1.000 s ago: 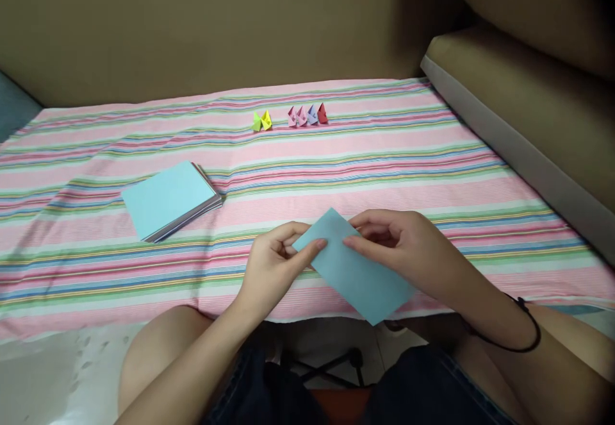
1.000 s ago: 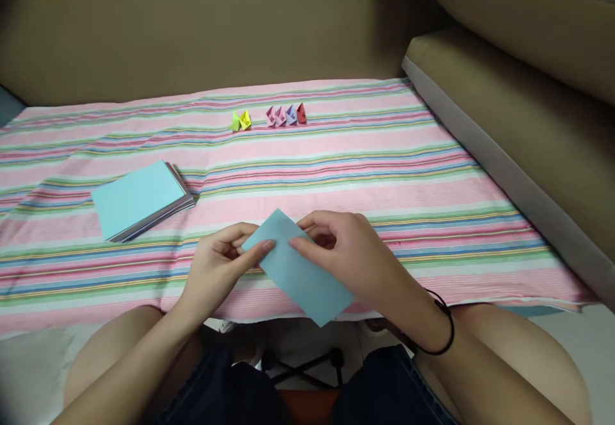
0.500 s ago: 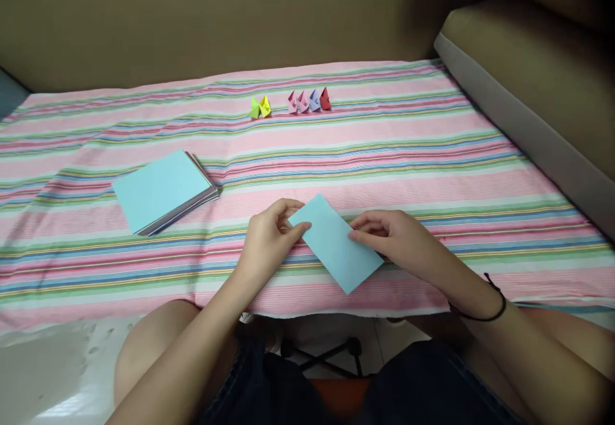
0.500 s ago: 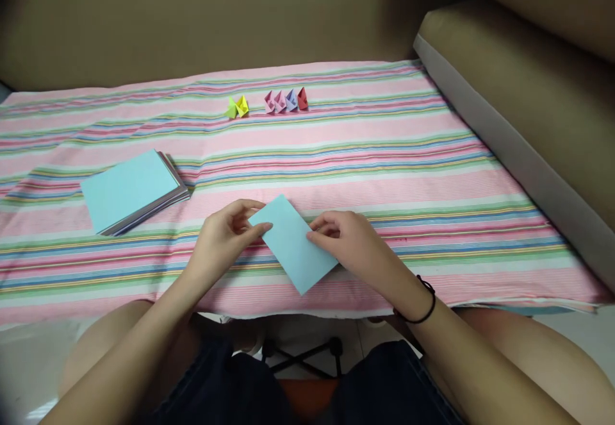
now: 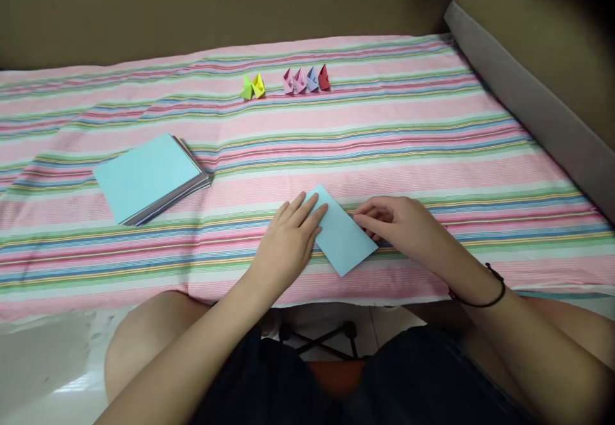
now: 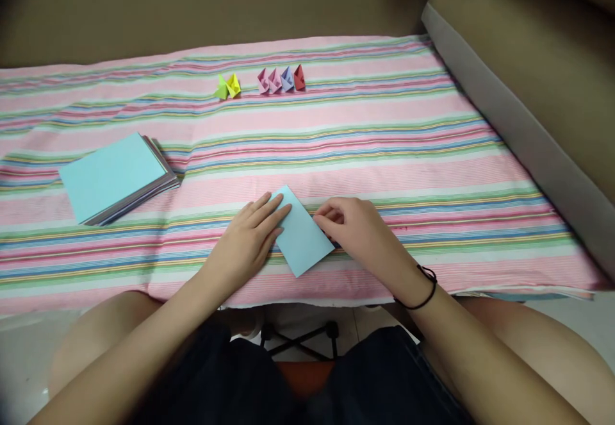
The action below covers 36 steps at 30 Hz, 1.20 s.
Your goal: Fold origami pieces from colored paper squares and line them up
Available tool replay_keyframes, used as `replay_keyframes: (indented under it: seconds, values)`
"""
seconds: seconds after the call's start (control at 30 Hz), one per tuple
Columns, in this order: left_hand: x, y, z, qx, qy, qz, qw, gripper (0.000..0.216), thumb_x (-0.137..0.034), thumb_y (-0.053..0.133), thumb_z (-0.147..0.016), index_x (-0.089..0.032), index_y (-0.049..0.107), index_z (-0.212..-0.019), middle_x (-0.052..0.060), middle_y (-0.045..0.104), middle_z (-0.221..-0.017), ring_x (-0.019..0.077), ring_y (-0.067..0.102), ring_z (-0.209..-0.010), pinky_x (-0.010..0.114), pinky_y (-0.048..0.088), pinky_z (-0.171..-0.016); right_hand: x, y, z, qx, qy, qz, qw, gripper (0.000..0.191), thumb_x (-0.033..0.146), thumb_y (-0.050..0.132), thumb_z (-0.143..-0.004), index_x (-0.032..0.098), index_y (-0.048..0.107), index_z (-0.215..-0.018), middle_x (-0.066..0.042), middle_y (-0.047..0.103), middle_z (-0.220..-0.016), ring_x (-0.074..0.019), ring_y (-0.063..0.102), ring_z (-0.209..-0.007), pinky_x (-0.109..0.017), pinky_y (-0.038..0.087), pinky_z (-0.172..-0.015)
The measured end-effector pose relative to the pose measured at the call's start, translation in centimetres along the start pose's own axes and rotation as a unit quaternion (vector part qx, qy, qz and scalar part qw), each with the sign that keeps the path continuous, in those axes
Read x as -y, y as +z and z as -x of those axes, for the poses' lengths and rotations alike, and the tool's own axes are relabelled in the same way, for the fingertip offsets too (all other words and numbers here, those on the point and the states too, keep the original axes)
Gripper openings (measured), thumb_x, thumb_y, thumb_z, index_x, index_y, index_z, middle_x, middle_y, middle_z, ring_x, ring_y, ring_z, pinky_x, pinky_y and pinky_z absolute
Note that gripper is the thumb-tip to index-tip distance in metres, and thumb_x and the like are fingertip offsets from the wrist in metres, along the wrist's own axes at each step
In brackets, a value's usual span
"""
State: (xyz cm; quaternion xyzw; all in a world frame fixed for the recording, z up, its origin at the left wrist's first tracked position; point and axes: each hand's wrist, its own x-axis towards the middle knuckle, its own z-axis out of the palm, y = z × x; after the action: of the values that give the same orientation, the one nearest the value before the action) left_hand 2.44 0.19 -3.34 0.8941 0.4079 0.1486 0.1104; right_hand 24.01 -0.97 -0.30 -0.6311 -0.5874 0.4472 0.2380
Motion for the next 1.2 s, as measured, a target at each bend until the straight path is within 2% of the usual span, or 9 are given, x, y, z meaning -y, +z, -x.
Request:
replay_keyframes:
  seconds: [0.1,0.2,0.33,0.43,0.5,0.83,1.0,1.2]
  values:
    - [0.0,-0.1,0.1,0.016,-0.003,-0.006,1.0,0.041,-0.022,0.041,-0.096,-0.016,0.046,-0.136,0.012,0.042,-0.147,0.0291,0.032,-0.139,0.053,0.033,-0.109,0.1,-0.6,0.4,0.027,0.026,0.001,0.999,0.014,0.034,0.061,-0.081,0.022,0.068,-0.082,-0.004,0.071,-0.074,-0.0184,0.067,-0.065,-0.028,0.056,-0.053]
    - [0.0,-0.2,0.1,0.024,-0.009,-0.009,1.0,0.042,-0.023,0.041,-0.096,-0.016,0.046,-0.137,0.011,0.041,-0.148,0.0285,0.031,-0.139,0.051,0.032,-0.111,0.2,-1.2,0.9,0.043,0.004,0.048,0.998,0.011,0.029,0.06,-0.082,0.023,0.069,-0.085,-0.003,0.072,-0.079,-0.0193,0.068,-0.071,-0.029,0.055,-0.056]
    - [0.0,-0.3,0.0,0.022,-0.007,-0.011,1.0,0.041,-0.024,0.04,-0.096,-0.016,0.048,-0.136,0.011,0.043,-0.147,0.0289,0.032,-0.138,0.05,0.032,-0.111,0.1,-1.3,1.2,0.017,-0.124,0.114,0.986,0.017,0.017,0.057,-0.084,0.023,0.07,-0.094,-0.004,0.07,-0.096,-0.0187,0.067,-0.084,-0.031,0.055,-0.071]
    - [-0.1,-0.3,0.0,0.02,-0.008,-0.01,1.0,0.041,-0.025,0.041,-0.096,-0.015,0.049,-0.135,0.011,0.044,-0.146,0.0298,0.033,-0.138,0.05,0.032,-0.111,-0.7,-0.9,0.9,0.038,-0.224,0.141,0.963,0.027,0.013,0.049,-0.09,0.024,0.069,-0.104,-0.004,0.068,-0.107,-0.0185,0.064,-0.097,-0.033,0.053,-0.082]
    - [-0.1,-0.3,0.0,0.016,-0.007,-0.007,1.0,0.041,-0.026,0.041,-0.096,-0.015,0.049,-0.134,0.012,0.045,-0.145,0.0302,0.034,-0.138,0.052,0.033,-0.11,-1.3,-0.5,0.5,0.044,-0.256,0.151,0.954,0.03,0.012,0.046,-0.092,0.024,0.068,-0.109,-0.003,0.067,-0.112,-0.0184,0.061,-0.104,-0.035,0.05,-0.088]
    - [-0.2,-0.5,-0.2,0.03,-0.003,-0.023,0.999,0.042,-0.028,0.043,-0.095,-0.016,0.048,-0.135,0.01,0.043,-0.146,0.0293,0.033,-0.138,0.049,0.031,-0.112,-2.1,0.5,-1.2,0.016,-0.303,0.217,0.928,0.031,0.015,0.047,-0.093,0.02,0.063,-0.12,-0.004,0.062,-0.127,-0.0211,0.054,-0.112,-0.042,0.042,-0.1]
    - [-0.1,-0.6,-0.3,0.042,-0.012,-0.018,0.999,0.045,-0.029,0.042,-0.096,-0.013,0.043,-0.138,0.01,0.043,-0.147,0.0279,0.031,-0.139,0.048,0.03,-0.113,-1.5,1.4,-2.3,-0.001,-0.296,0.25,0.922,0.034,0.02,0.046,-0.095,0.021,0.061,-0.125,-0.003,0.06,-0.131,-0.0222,0.052,-0.11,-0.042,0.041,-0.099]
    - [0.3,-1.1,-0.1,0.077,-0.008,-0.001,0.997,0.054,-0.036,0.047,-0.094,-0.013,0.036,-0.142,0.011,0.036,-0.151,0.0258,0.026,-0.142,0.046,0.026,-0.115,-0.9,1.7,-3.0,-0.006,-0.301,0.26,0.917,0.035,0.021,0.048,-0.094,0.023,0.059,-0.127,-0.003,0.059,-0.132,-0.0229,0.053,-0.113,-0.043,0.041,-0.097]
